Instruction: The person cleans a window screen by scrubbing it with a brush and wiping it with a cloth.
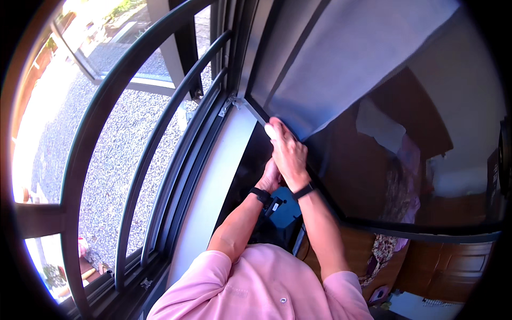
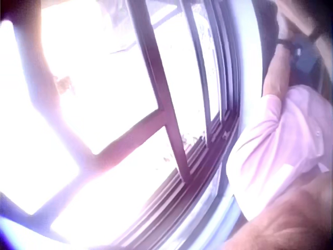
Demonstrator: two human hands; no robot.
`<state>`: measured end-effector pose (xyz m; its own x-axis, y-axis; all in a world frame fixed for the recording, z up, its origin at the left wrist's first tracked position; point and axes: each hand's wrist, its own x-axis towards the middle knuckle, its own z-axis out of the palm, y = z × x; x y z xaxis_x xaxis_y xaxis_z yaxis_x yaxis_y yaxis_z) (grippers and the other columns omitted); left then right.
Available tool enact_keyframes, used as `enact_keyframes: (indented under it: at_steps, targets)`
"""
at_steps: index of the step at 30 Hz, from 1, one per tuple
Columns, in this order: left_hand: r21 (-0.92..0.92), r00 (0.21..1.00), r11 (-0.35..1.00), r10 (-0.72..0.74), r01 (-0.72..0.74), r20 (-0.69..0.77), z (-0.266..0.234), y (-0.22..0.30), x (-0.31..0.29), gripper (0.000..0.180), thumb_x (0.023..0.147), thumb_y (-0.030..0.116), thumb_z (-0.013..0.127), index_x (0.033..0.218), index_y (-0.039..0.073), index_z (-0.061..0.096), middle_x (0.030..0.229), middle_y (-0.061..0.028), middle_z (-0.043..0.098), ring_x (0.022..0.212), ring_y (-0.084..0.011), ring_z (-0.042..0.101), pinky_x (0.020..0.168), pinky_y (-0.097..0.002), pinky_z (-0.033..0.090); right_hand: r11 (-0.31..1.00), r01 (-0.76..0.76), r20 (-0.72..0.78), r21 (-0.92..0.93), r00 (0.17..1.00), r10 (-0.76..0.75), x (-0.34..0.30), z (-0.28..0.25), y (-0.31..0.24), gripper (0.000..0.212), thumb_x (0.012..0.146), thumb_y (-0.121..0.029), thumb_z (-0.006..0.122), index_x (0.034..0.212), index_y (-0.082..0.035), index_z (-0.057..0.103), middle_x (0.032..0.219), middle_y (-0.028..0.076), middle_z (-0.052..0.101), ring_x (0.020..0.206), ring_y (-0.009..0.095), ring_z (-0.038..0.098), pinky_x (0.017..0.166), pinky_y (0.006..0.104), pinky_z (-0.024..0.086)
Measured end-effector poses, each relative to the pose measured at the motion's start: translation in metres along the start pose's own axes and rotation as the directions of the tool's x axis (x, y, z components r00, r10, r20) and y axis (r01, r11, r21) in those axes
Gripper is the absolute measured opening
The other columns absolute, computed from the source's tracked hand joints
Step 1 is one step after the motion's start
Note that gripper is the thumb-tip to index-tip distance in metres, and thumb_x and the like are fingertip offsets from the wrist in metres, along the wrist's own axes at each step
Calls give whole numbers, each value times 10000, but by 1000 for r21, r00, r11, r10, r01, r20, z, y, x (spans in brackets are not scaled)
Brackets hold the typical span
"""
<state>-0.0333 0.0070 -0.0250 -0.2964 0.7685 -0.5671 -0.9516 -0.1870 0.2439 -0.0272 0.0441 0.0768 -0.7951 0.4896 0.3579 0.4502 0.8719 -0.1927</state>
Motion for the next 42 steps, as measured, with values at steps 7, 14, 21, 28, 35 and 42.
enact_keyframes:
  at_steps: [7, 14, 21, 28, 35, 42]
  targets:
    - [121, 975, 988, -119, 97, 187, -23, 4, 5, 682, 971, 671, 452, 1321, 97, 565, 1255, -134, 645, 1126, -291, 632, 957, -450, 523, 992, -120, -13, -36, 993, 120, -130, -80, 49, 652, 842, -131, 759, 1430, -204, 488, 1136, 117, 711, 842, 358, 725, 678, 446, 605]
    - [109, 983, 991, -91, 74, 160, -23, 3, 1, 486, 988, 579, 516, 1124, 135, 658, 1028, -53, 675, 918, -213, 631, 815, -403, 537, 995, 97, -133, -17, 986, -98, -60, -63, -1, 706, 844, -68, 703, 1490, -230, 468, 851, 80, 626, 619, 282, 679, 522, 383, 568]
    - [-108, 963, 993, 67, -39, 263, -21, -2, -5, 358, 1027, 434, 538, 1194, 130, 627, 1069, -33, 666, 942, -176, 620, 851, -370, 533, 981, 130, -63, -142, 988, -140, 3, 15, -5, 684, 864, -55, 638, 1494, -234, 439, 900, 153, 637, 632, 298, 696, 542, 399, 593]
    - [159, 987, 987, -54, 30, 150, -23, 10, 0, 651, 984, 660, 438, 1251, 86, 593, 1116, -106, 686, 980, -250, 670, 813, -388, 569, 997, -67, 119, -25, 990, 70, -108, -75, 34, 697, 868, -1, 648, 1480, -275, 457, 1099, 145, 649, 866, 384, 696, 679, 456, 602]
    - [197, 981, 980, -65, 27, 185, -19, 3, 1, 733, 982, 696, 381, 1372, 94, 531, 1228, -148, 662, 1051, -282, 659, 901, -382, 543, 989, -82, 135, -122, 986, 99, -116, -74, 41, 641, 869, -77, 712, 1461, -143, 474, 1107, 191, 656, 904, 369, 708, 686, 438, 603]
    - [109, 993, 993, 42, -54, 109, -21, -10, 1, 404, 987, 522, 559, 1141, 158, 639, 967, -8, 690, 861, -160, 654, 717, -356, 541, 994, 91, -158, 61, 984, -80, 3, 12, -5, 601, 891, -63, 668, 1437, -105, 421, 1188, 177, 656, 866, 353, 724, 692, 416, 620]
